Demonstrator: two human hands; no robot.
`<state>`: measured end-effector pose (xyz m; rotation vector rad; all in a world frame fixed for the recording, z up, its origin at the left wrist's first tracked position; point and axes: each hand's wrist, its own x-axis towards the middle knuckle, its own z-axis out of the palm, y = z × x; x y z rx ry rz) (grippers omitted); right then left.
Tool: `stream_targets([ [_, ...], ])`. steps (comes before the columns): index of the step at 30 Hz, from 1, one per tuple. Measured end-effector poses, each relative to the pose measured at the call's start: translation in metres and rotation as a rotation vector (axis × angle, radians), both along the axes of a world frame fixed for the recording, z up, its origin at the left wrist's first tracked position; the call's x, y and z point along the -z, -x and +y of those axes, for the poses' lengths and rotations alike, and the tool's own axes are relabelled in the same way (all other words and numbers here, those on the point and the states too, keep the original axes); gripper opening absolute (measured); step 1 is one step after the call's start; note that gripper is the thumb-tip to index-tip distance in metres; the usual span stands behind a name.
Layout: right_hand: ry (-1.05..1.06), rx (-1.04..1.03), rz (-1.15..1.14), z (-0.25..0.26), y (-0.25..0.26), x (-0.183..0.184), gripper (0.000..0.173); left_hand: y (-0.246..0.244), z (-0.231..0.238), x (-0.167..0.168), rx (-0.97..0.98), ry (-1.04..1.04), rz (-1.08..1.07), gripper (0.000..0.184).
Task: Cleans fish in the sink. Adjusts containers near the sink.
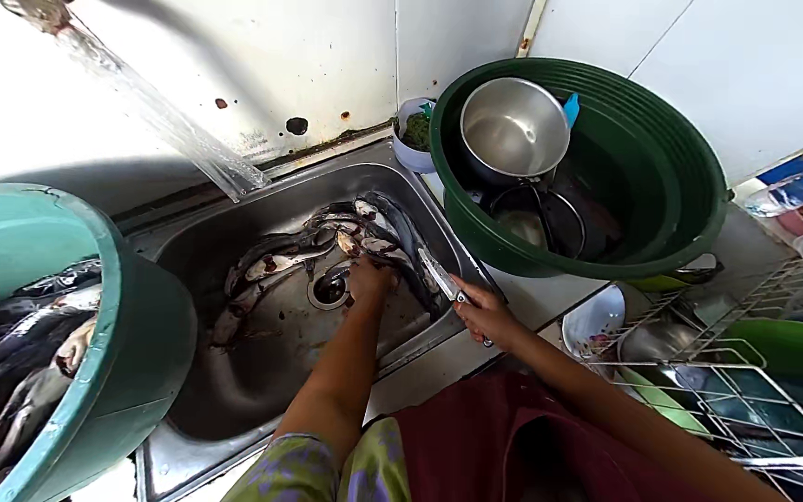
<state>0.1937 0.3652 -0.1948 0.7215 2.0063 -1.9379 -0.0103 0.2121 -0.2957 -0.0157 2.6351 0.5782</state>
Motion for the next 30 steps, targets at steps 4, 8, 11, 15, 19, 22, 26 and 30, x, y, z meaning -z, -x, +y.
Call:
stream_targets([
  [4,-0.012,-0.04,0.041,0.005,-0.004,0.002,0.062,-0.007,0.014,0.005,0.055,0.193,0.024,0.081],
  [8,-0.003,-0.048,0.082,0.005,-0.007,0.005,0.06,-0.007,0.007,0.006,0.003,0.25,0.021,0.069],
  [11,0.014,-0.026,0.118,0.007,-0.008,0.006,0.06,0.0,-0.017,0.0,-0.047,0.168,-0.031,0.057],
  [15,0.008,-0.023,0.119,0.005,-0.008,0.005,0.059,0.006,-0.052,-0.007,-0.193,-0.082,-0.084,0.036],
  [19,-0.009,-0.021,0.132,0.004,-0.008,0.004,0.059,0.006,-0.074,-0.01,-0.475,-0.526,-0.02,0.036],
  [22,-0.026,-0.014,0.14,0.002,-0.007,0.004,0.058,-0.002,-0.086,-0.011,-0.717,-0.945,-0.018,0.018],
  [26,-0.047,-0.012,0.113,-0.001,-0.005,0.001,0.056,-0.02,-0.106,-0.037,-0.83,-1.394,-0.174,0.022],
  [30,-0.144,-0.038,0.068,-0.017,0.005,-0.009,0.053,-0.036,-0.117,-0.058,-0.69,-1.708,-0.356,0.032],
])
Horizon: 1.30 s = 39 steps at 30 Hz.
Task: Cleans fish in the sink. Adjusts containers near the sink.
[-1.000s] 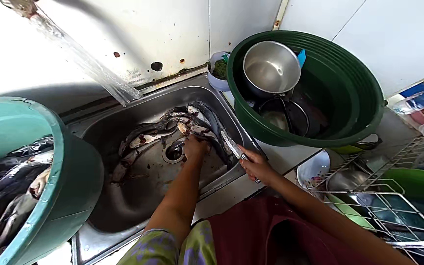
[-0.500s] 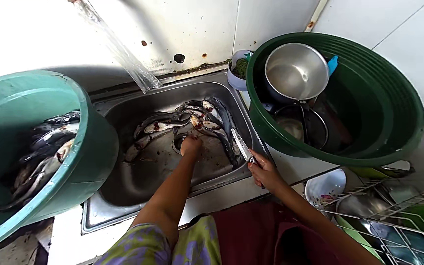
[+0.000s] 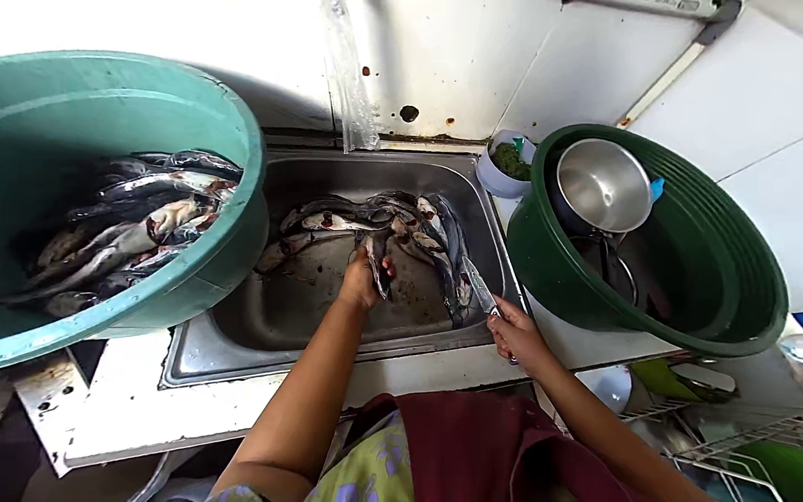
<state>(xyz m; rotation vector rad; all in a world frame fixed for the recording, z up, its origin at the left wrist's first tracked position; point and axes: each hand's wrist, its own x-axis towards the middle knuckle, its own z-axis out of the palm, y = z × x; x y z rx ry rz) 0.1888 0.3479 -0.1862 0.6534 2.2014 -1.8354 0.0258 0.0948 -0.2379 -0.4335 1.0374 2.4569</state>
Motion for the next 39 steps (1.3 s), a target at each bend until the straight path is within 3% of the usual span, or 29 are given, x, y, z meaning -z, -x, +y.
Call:
stream_targets([
  [7,-0.605,-0.307,0.109,-0.055,0.034,-0.052,0.052,-0.013,0.02,-0.014,0.246,-0.142,0.273,0.031],
  [10,-0.837,-0.407,0.097,-0.07,0.047,-0.066,0.056,-0.023,0.033,-0.02,0.313,-0.175,0.19,0.028],
  [15,-1.078,-0.545,-0.045,-0.094,0.044,-0.078,0.059,-0.024,0.038,-0.021,0.352,-0.181,-0.025,0.042],
  [20,-1.166,-0.58,-0.171,-0.112,0.038,-0.085,0.062,-0.018,0.042,-0.021,0.32,-0.085,0.036,0.034],
  [24,-1.193,-0.522,-0.124,-0.123,0.047,-0.084,0.06,-0.023,0.047,-0.016,0.363,0.017,0.173,0.024],
  [30,-1.133,-0.433,-0.039,-0.128,0.088,-0.076,0.06,-0.033,0.048,-0.02,0.348,0.068,0.367,0.028],
  [35,-1.101,-0.445,0.04,-0.119,0.042,-0.071,0.059,-0.033,0.045,-0.018,0.399,-0.037,0.31,0.026],
  [39,-1.183,-0.492,0.024,-0.12,0.012,-0.071,0.061,-0.039,0.044,-0.022,0.436,-0.044,0.248,0.038],
])
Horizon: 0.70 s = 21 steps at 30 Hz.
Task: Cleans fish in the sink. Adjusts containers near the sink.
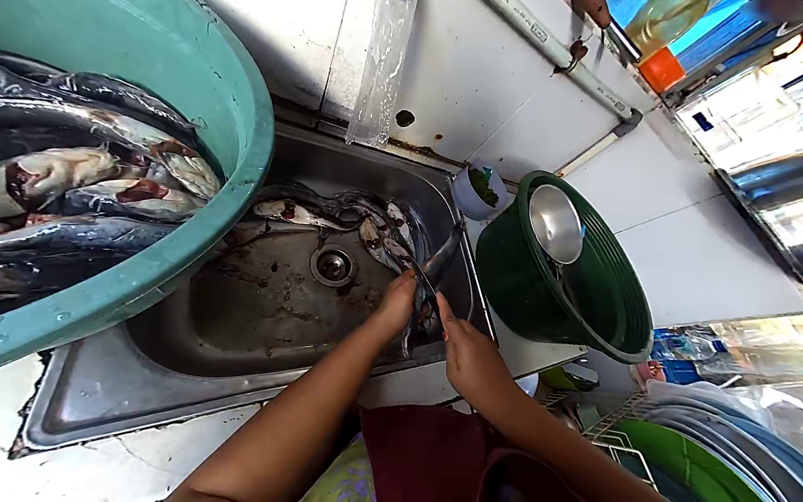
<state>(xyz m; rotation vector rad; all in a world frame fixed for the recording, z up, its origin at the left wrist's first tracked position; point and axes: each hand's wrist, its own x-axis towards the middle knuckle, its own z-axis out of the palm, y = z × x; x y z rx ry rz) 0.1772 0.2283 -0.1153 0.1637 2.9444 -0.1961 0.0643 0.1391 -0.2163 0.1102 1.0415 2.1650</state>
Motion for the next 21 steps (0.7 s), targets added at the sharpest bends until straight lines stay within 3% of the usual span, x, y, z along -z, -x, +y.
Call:
stream_targets([
  [6,0.029,0.138,-0.107,0.0,0.037,0.006,0.058,0.002,0.001,-0.007,0.017,-0.029,-0.344,0.053],
  [10,0.122,0.14,-0.071,0.005,0.044,0.0,0.057,0.018,-0.003,0.008,-0.025,0.147,-0.238,0.031],
  [14,0.195,0.149,-0.081,0.015,0.044,0.004,0.056,0.031,-0.004,0.012,0.012,0.196,-0.037,0.021],
  [16,0.248,0.176,-0.058,0.023,0.042,0.007,0.055,0.032,-0.008,0.009,0.014,0.317,0.026,0.021],
  [21,0.327,0.309,-0.009,0.062,0.033,0.008,0.056,0.034,-0.015,0.013,-0.1,0.417,-0.132,0.026],
])
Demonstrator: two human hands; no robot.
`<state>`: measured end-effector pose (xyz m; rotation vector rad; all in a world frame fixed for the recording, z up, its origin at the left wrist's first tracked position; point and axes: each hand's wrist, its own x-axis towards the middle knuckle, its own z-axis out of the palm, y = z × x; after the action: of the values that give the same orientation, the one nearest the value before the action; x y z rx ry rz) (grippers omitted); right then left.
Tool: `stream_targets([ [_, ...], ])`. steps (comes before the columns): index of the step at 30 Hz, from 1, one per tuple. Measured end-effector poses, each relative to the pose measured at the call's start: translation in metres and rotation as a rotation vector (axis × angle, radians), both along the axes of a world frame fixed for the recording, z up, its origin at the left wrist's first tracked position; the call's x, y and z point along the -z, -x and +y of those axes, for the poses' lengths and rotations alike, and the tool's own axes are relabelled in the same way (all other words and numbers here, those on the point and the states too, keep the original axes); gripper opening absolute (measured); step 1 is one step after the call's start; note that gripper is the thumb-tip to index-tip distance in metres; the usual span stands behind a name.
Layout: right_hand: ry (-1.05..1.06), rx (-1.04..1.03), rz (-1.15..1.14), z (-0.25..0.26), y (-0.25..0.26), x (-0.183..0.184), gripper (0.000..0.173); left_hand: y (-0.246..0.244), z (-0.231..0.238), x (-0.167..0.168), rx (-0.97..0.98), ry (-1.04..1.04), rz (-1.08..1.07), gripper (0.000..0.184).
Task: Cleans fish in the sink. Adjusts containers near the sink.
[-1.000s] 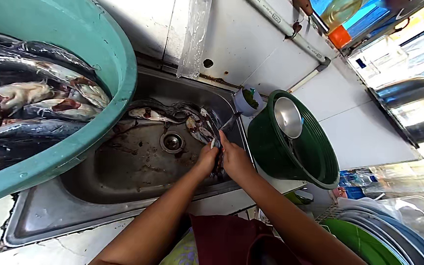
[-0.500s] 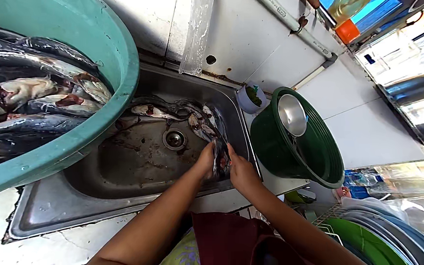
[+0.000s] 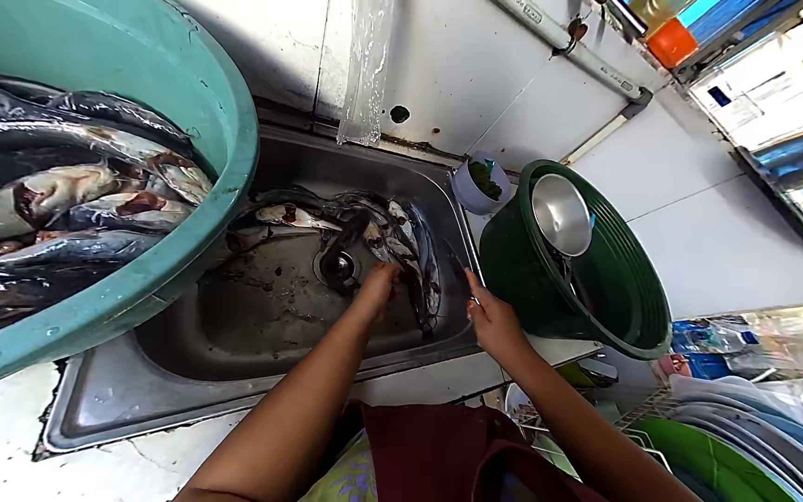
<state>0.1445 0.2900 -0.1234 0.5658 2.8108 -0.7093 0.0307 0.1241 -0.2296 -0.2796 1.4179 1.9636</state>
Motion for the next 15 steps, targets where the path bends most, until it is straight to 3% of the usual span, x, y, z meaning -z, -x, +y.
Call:
stream_targets([
  [4,0.036,0.088,0.006,0.034,-0.019,0.01,0.056,0.008,-0.015,-0.005,-0.01,0.104,0.014,0.034],
  [8,0.042,0.029,-0.072,0.055,-0.041,0.035,0.056,0.056,-0.05,0.005,0.279,0.476,0.525,0.029],
  [11,0.063,-0.052,-0.082,0.062,-0.05,0.056,0.056,0.111,-0.06,0.008,0.512,0.932,0.977,0.035],
  [15,0.122,0.016,0.007,0.067,-0.046,0.069,0.055,0.152,-0.039,0.038,0.916,1.178,1.109,0.046],
])
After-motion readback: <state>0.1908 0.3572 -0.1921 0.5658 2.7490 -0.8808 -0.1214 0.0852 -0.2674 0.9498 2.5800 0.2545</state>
